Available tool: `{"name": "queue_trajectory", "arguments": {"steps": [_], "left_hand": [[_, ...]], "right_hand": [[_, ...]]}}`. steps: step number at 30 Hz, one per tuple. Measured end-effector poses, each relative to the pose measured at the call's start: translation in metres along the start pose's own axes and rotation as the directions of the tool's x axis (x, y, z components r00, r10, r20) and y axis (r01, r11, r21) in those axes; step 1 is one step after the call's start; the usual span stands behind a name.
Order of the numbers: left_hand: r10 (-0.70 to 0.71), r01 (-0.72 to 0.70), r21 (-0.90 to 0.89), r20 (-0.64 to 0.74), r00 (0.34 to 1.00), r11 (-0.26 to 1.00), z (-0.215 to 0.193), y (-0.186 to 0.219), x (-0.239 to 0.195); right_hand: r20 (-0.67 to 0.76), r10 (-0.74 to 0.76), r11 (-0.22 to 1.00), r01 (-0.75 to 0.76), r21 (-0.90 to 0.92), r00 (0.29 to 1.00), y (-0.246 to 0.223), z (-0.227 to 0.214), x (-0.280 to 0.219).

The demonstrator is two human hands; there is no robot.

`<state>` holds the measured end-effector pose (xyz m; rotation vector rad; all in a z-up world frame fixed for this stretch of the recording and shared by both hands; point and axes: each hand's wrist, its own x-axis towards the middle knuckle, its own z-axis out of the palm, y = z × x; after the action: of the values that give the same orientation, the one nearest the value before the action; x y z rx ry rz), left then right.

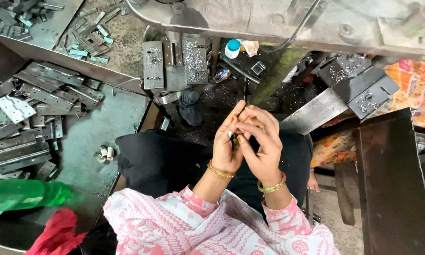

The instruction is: The person sits at a metal fabrication workstation and handles metal hinges. They wipe the hinges with a pink cloth, pick up small green items, and place the hinges into a metal container.

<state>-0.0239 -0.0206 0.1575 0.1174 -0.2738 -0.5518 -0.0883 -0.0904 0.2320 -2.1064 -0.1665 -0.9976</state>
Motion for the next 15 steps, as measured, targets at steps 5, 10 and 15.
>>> {"name": "queue_trajectory", "arguments": {"steps": [5,10,15], "left_hand": [[0.004,-0.003,0.014,-0.065,0.998,1.0,-0.001,0.001,-0.002],[-0.02,0.019,-0.007,-0.125,0.992,1.0,0.0,0.004,-0.004],[-0.002,0.002,0.0,-0.143,0.99,1.0,-0.003,0.005,-0.002]], "right_hand": [[0.125,-0.102,0.981,0.121,-0.155,0.987,-0.006,0.0,0.004],[0.183,-0.114,0.97,0.149,-0.192,0.976,-0.002,0.005,0.004],[0.163,-0.098,0.981,0.123,-0.151,0.982,0.005,0.009,0.001]]}}
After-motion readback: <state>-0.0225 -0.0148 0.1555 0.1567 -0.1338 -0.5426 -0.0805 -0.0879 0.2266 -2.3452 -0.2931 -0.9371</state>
